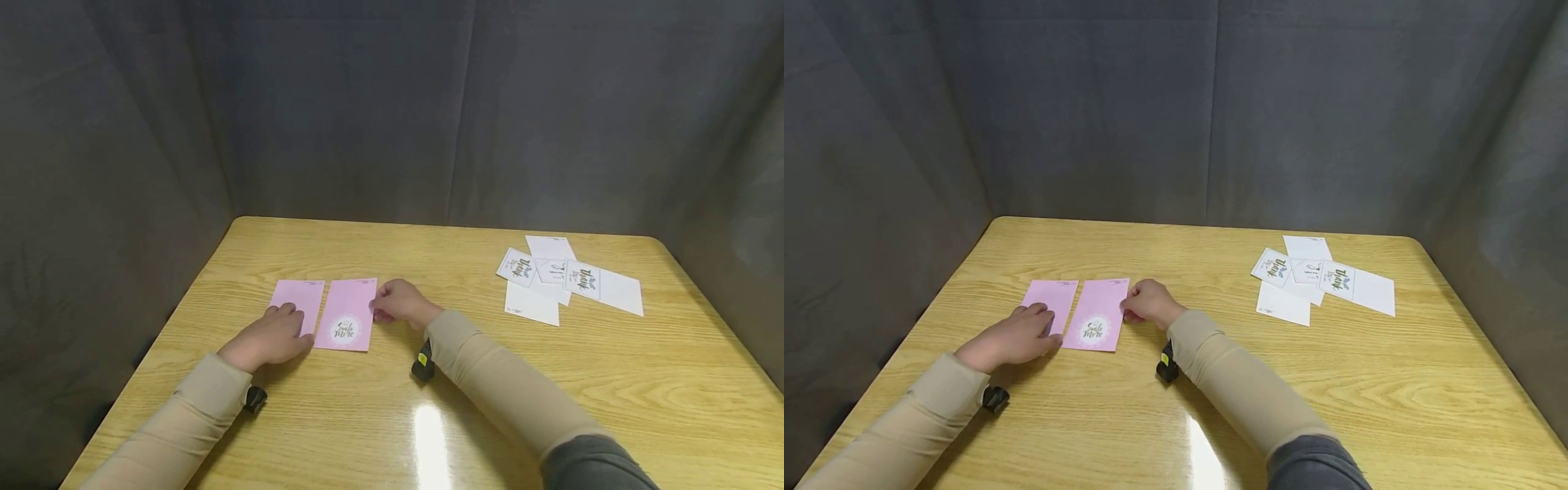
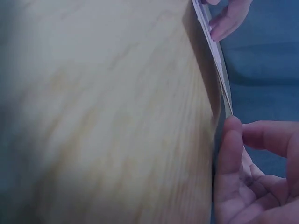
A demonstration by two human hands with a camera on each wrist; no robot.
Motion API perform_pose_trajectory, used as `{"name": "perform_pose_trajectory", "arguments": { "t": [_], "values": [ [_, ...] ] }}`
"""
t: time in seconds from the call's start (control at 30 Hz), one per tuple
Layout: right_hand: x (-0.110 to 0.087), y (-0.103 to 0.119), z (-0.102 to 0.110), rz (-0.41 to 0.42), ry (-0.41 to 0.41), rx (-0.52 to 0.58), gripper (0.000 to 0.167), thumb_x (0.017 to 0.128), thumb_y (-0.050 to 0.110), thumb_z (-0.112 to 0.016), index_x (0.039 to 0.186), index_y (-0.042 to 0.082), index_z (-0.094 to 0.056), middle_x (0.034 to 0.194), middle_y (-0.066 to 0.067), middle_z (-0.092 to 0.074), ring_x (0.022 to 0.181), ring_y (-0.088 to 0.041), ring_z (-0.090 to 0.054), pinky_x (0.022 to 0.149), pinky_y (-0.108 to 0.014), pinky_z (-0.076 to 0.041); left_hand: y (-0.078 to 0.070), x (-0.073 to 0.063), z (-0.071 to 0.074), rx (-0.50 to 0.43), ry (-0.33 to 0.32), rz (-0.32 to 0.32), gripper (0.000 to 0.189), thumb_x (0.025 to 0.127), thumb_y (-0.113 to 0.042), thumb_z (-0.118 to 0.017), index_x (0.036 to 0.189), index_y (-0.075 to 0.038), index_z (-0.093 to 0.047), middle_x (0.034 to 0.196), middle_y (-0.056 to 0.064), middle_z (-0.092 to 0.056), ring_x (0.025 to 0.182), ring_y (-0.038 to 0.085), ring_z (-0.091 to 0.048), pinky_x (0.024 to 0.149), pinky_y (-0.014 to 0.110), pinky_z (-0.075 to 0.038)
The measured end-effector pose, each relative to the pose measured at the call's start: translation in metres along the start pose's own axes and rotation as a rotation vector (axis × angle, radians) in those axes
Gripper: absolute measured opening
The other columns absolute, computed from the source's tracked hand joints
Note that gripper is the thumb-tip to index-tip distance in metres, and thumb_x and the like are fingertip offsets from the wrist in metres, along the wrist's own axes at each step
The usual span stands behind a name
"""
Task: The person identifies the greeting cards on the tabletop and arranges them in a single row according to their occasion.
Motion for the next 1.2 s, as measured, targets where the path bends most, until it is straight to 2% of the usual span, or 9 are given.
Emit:
{"name": "perform_pose_trajectory", "arguments": {
  "t": [0.37, 0.5, 0.63, 0.77, 1.0, 1.2],
  "values": [
    [-0.002, 0.005, -0.002, 0.018, -0.008, -0.053, 0.013, 0.097, 0.005, -0.068, 0.086, 0.002, -0.062, 0.084, -0.01, -0.07, 0.072, -0.015, -0.067, 0.07, -0.028, -0.061, 0.001, 0.002, 0.001, 0.007, -0.009, -0.019, 0.049, 0.098, -0.029, -0.059, 0.12, 0.015, -0.062, 0.127, 0.031, -0.056, 0.113, 0.048, -0.053, 0.102, 0.059, -0.044],
    [-0.002, 0.005, -0.003, 0.012, -0.01, -0.065, 0.013, 0.097, 0.006, -0.068, 0.086, 0.002, -0.062, 0.082, -0.01, -0.071, 0.071, -0.015, -0.067, 0.069, -0.028, -0.061, 0.0, 0.0, 0.0, 0.002, -0.015, -0.013, 0.054, 0.1, -0.028, -0.058, 0.131, 0.016, -0.057, 0.139, 0.036, -0.05, 0.126, 0.054, -0.047, 0.109, 0.062, -0.039],
    [-0.001, 0.006, -0.003, 0.018, -0.009, -0.078, 0.012, 0.096, 0.006, -0.068, 0.085, 0.002, -0.063, 0.081, -0.01, -0.071, 0.07, -0.015, -0.067, 0.068, -0.028, -0.061, -0.011, -0.001, 0.003, -0.01, -0.044, -0.046, 0.06, 0.101, -0.028, -0.057, 0.142, 0.016, -0.05, 0.15, 0.039, -0.04, 0.139, 0.057, -0.036, 0.115, 0.063, -0.031],
    [0.0, 0.007, -0.001, 0.023, -0.018, -0.084, 0.011, 0.095, 0.005, -0.069, 0.087, 0.002, -0.063, 0.08, -0.01, -0.071, 0.07, -0.015, -0.067, 0.067, -0.027, -0.06, -0.026, 0.002, 0.005, -0.017, -0.059, -0.117, 0.059, 0.102, -0.028, -0.057, 0.142, 0.014, -0.051, 0.152, 0.037, -0.041, 0.14, 0.055, -0.037, 0.117, 0.061, -0.031],
    [0.001, 0.006, 0.001, 0.015, -0.035, -0.103, 0.012, 0.095, 0.006, -0.07, 0.087, 0.002, -0.063, 0.08, -0.01, -0.071, 0.07, -0.015, -0.067, 0.067, -0.027, -0.06, -0.043, 0.004, -0.004, -0.017, -0.006, -0.226, 0.055, 0.103, -0.028, -0.059, 0.145, 0.007, -0.053, 0.157, 0.031, -0.037, 0.142, 0.053, -0.036, 0.116, 0.062, -0.031],
    [0.002, 0.008, -0.003, 0.035, -0.023, -0.103, 0.012, 0.099, 0.005, -0.068, 0.089, 0.001, -0.061, 0.082, -0.01, -0.069, 0.072, -0.016, -0.067, 0.067, -0.028, -0.061, -0.041, 0.002, -0.013, -0.054, 0.059, -0.194, 0.055, 0.104, -0.03, -0.059, 0.146, 0.005, -0.053, 0.157, 0.03, -0.038, 0.143, 0.053, -0.035, 0.116, 0.064, -0.03]
  ]
}}
Point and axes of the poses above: each hand's wrist, its own x-axis towards the middle knuckle, its own z-axis out of the back of the hand, y = z × x, the point moved 10 cm from there along x, towards the middle knuckle
